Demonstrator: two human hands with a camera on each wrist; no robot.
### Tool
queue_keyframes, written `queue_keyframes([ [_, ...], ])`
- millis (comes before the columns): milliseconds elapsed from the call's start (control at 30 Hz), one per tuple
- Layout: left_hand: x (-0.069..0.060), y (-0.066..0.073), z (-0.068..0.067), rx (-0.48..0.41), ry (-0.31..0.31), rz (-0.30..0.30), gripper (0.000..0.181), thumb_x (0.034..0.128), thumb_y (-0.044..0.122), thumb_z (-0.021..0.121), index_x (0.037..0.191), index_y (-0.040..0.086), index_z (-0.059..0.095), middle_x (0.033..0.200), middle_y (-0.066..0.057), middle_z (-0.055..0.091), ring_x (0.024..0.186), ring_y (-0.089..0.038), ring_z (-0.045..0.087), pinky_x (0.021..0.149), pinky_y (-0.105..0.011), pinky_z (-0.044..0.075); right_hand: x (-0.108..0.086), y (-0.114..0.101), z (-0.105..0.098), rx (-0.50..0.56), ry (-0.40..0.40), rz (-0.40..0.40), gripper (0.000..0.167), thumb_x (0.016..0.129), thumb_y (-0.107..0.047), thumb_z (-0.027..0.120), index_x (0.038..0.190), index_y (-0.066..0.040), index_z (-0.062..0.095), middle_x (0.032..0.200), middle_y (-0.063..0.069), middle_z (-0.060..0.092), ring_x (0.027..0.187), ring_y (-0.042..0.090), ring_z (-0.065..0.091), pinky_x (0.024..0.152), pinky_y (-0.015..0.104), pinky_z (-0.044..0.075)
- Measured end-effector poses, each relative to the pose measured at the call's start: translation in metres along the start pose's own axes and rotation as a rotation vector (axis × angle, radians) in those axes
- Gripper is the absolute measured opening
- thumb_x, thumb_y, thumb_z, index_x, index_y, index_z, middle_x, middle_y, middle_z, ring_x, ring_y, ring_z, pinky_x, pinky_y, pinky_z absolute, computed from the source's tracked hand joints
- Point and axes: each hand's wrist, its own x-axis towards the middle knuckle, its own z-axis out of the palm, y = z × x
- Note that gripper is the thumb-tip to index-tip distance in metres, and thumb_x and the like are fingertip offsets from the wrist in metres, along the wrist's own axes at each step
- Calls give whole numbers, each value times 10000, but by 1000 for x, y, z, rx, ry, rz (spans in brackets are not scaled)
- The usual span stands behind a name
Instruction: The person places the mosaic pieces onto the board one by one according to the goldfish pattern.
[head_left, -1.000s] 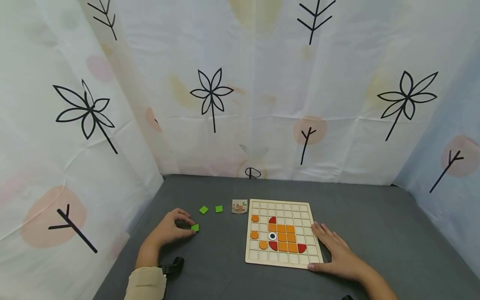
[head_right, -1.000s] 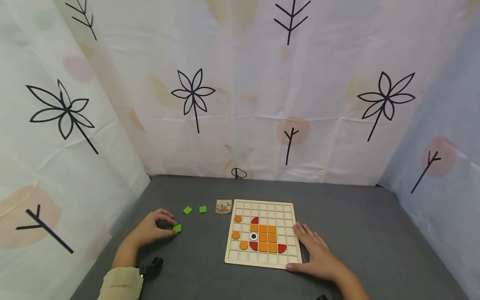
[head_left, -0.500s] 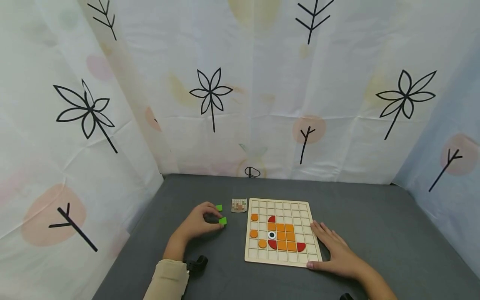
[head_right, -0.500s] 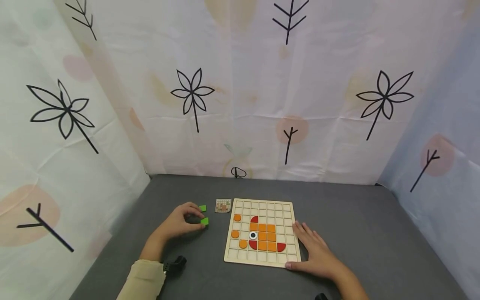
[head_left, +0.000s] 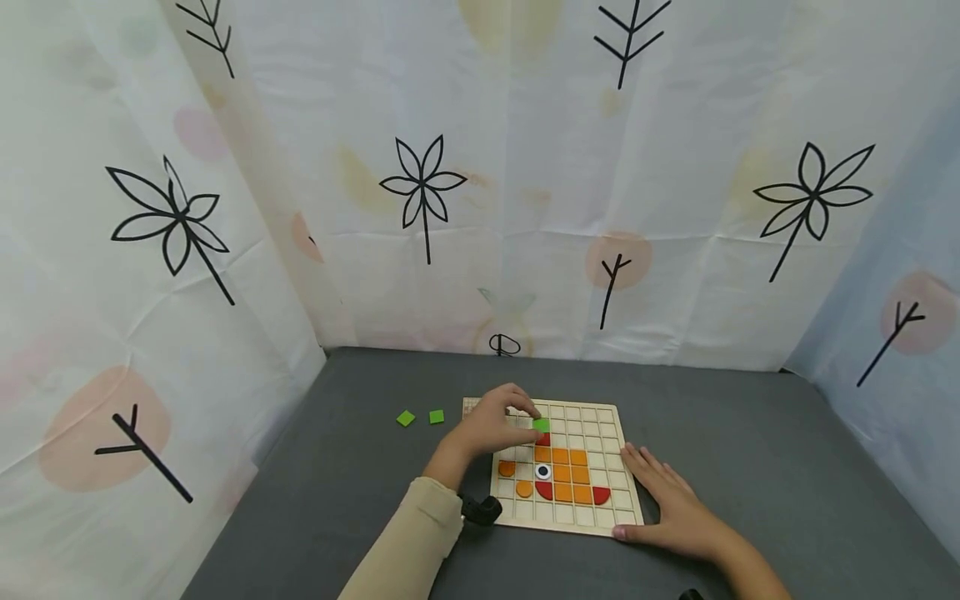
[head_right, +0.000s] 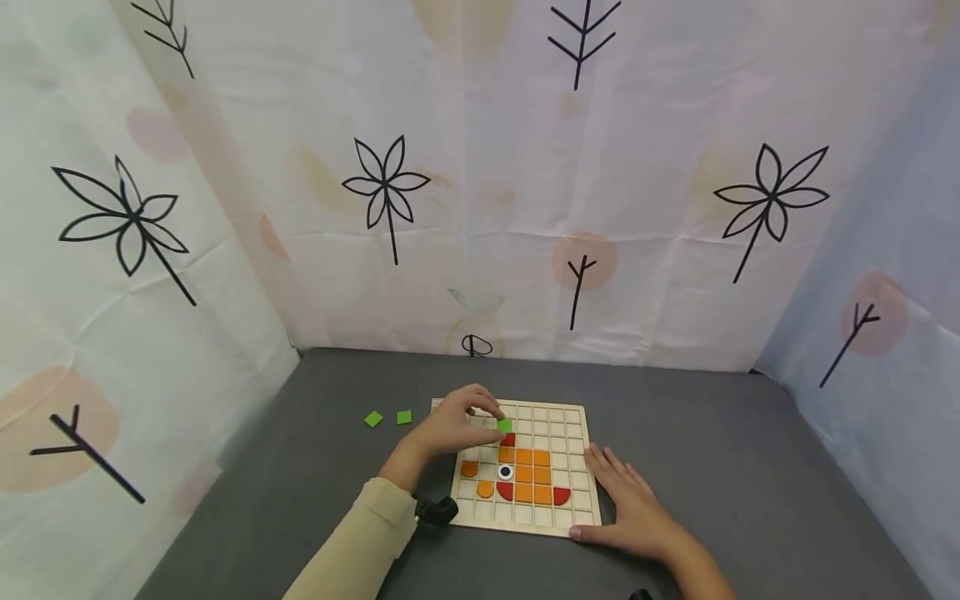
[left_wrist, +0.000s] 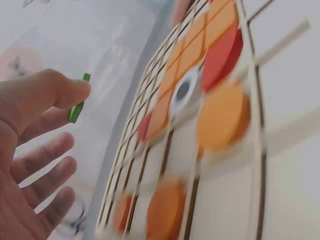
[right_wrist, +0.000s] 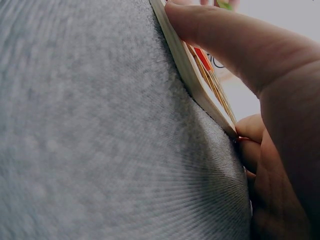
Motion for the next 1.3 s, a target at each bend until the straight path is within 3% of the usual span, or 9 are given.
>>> queue_keyframes([
  [267, 35, 11, 41, 19, -40, 49, 213, 947, 231, 820, 1132, 126, 817, 1216, -4, 660, 1147, -159, 611, 1009, -324, 529, 0, -2, -1, 24, -8, 5, 1142, 798, -548, 878, 1687, -113, 307, 1748, 171, 277, 1589, 536, 199, 1057, 21, -138],
  [533, 59, 18, 62, 143, -60, 74, 238, 953, 207, 800, 1156, 86, 821, 1172, -51, 704, 1065, -153, 631, 935, -249, 531, -1, -1, -2, 36, -12, 12, 1142, 803, -543, 881, 1692, -125, 299, 1751, 170, 269, 1605, 502, 193, 1054, 14, -134],
  [700, 66, 19, 73, 174, -55, 28, 242, 952, 212, 808, 1164, 96, 826, 1159, -36, 703, 1006, -121, 617, 893, -229, 526, 0, -1, -2, 35, -9, 10, 1148, 798, -553, 882, 1688, -114, 305, 1749, 173, 274, 1600, 512, 195, 1060, 17, -134],
  [900, 67, 19, 78, 213, -42, -56, 244, 939, 245, 811, 1156, 133, 830, 1186, 5, 694, 1086, -134, 650, 953, -271, 556, 0, -3, 0, 36, -8, 12, 1140, 799, -561, 880, 1685, -117, 316, 1748, 159, 284, 1596, 513, 201, 1205, 143, -85],
  [1000, 67, 19, 77, 210, -47, -68, 255, 940, 246, 805, 1161, 121, 827, 1179, -4, 686, 1101, -155, 653, 965, -279, 559, 0, -4, 0, 27, -4, 1, 1138, 796, -561, 881, 1679, -104, 327, 1741, 166, 298, 1590, 516, 214, 1176, 96, -90],
  [1100, 67, 18, 77, 177, -53, -72, 269, 936, 234, 806, 1168, 98, 823, 1148, -10, 672, 1062, -148, 642, 942, -275, 560, 0, -4, -1, 17, 6, -8, 1140, 788, -558, 886, 1673, -91, 339, 1734, 173, 313, 1589, 512, 229, 1067, 4, -116],
  [1300, 66, 18, 78, 156, -62, -75, 301, 940, 236, 807, 1199, 83, 811, 1152, -21, 663, 1056, -147, 631, 945, -276, 556, -1, -3, -1, 13, 11, -9, 1139, 788, -560, 885, 1675, -100, 338, 1734, 170, 315, 1597, 491, 234, 1060, -2, -114],
])
